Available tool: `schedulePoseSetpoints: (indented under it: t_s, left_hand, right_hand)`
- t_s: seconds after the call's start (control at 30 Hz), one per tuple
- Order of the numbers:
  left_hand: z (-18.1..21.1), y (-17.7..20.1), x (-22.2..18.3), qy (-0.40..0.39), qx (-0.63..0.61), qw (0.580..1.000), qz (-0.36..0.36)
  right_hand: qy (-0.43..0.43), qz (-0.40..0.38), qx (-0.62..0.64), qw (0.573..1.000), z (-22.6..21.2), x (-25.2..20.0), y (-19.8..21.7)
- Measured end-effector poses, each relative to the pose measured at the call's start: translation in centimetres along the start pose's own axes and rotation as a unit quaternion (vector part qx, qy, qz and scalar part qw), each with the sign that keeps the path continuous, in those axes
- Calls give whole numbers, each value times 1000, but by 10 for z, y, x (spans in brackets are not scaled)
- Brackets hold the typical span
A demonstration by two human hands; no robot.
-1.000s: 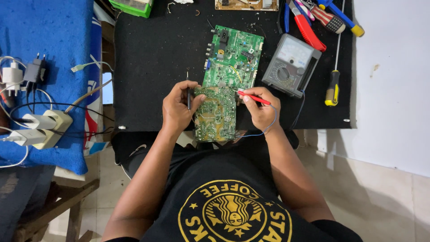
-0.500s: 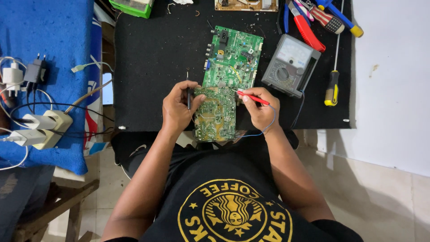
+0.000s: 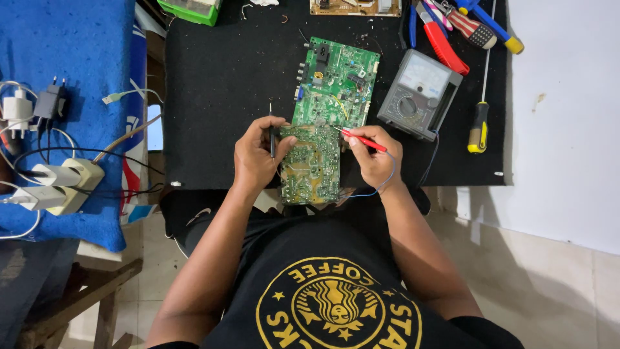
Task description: Diagnosing a circuit board using a multimeter and inspecting components
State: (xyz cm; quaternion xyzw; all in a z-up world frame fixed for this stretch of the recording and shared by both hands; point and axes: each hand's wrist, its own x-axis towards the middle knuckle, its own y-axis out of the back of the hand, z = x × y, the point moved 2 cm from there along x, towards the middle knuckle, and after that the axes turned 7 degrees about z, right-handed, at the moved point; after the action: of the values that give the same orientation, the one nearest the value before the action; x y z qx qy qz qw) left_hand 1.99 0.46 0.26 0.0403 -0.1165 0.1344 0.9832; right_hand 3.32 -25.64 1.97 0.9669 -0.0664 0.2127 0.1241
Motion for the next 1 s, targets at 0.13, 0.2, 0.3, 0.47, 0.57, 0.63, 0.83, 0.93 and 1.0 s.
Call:
schedulePoseSetpoints:
  t_s: [0.13,0.2,0.3,0.47,0.57,0.63,0.83,0.93,1.0]
  left_hand:
    - [2,0,1,-8,7,1000,3]
    - [2,-1,2,-13,6,1000,4]
    - [0,-2,1,-12,2,1000,5]
    - [-3,-2,-1,-6,23,1000,3]
    - [-7,-5,1,-20,60,998,16]
    - [-2,-4,-1,-37,100,993,43]
    - [0,6,-3,-46,83,993,70]
    - [0,8,-1,-56,117,991,-17]
    - [-3,5,-3,-56,93,994,-21]
  right_hand:
    - [-7,8,-3,1000,7,-1,3]
    - [-5,9,3,1000,8,-2,4]
    - [-4,2,-5,1000,0,1,0]
    - [-4,14,-23,1000,-1,-2,4]
    - [7,7,-47,999,2,-3,4]
    - [23,-12,-45,999,7,-8,3]
    - [95,-8,-115,989,27,-16,5]
    - [86,-20,-98,991,11,-16,-3]
    - [30,-10,-62,998,24,-18,0]
